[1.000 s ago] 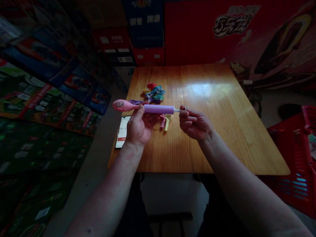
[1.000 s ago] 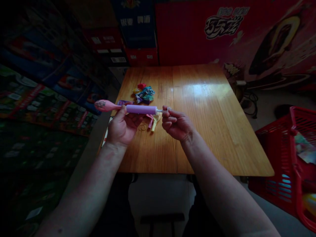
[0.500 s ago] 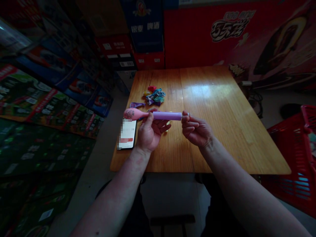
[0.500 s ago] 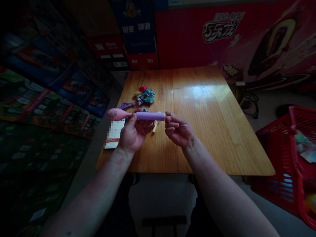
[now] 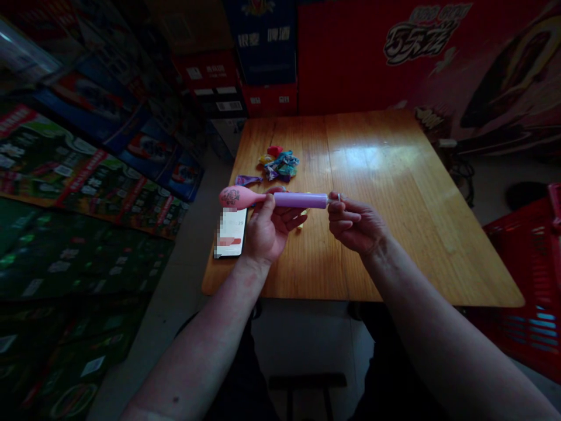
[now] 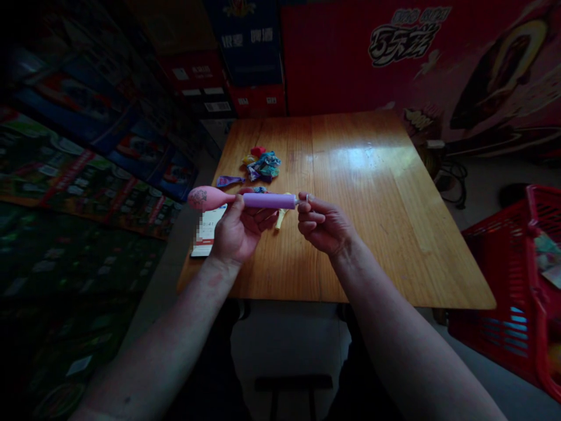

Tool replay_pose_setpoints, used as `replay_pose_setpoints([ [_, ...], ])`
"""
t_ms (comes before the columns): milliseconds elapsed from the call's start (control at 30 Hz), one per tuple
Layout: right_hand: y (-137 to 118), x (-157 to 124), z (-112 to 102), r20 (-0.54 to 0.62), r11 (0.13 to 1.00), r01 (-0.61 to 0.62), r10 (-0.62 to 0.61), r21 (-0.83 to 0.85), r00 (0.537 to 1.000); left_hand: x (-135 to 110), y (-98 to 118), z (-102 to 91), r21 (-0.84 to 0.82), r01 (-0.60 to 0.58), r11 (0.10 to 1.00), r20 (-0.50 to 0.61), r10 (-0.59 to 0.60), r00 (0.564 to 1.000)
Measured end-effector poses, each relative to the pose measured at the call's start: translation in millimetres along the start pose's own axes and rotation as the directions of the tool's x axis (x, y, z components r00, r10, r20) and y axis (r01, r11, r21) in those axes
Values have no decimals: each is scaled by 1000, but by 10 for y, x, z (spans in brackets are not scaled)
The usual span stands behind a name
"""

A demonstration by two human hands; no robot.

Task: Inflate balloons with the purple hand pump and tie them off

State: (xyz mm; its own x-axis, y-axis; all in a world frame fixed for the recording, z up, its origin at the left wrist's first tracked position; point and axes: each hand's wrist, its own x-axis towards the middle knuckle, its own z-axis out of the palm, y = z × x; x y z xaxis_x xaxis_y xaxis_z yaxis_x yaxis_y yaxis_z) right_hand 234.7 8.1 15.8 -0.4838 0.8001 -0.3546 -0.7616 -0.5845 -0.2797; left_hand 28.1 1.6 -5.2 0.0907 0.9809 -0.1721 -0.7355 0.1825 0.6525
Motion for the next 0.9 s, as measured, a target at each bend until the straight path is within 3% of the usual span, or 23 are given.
replay_pose_setpoints([
  [200, -147, -167, 96, -47, 993, 96, -99, -64, 994, 17, 211, -109, 13, -104, 994, -84, 105, 991],
  [333, 55, -63, 81, -48, 998, 52, -54, -27, 997, -95, 47, -21, 9, -10, 1000, -67, 11, 998],
  [433, 128, -1, 85, -48, 998, 31, -33, -46, 998, -98, -41, -3, 4, -10, 1000, -60, 10, 998],
  [567, -25, -76, 128, -67, 995, 20, -26, -97, 997, -3, 87, -88, -5, -41, 999, -102, 40, 994],
  [700, -97, -136, 156, -71, 994, 90, -94, -61, 993, -13, 197, -104, 51, -100, 994, -178, 108, 978],
  [900, 149, 15, 142, -76, 999, 22, -25, -33, 997, -136, 32, 20, 20, -16, 1000, -85, 18, 996],
])
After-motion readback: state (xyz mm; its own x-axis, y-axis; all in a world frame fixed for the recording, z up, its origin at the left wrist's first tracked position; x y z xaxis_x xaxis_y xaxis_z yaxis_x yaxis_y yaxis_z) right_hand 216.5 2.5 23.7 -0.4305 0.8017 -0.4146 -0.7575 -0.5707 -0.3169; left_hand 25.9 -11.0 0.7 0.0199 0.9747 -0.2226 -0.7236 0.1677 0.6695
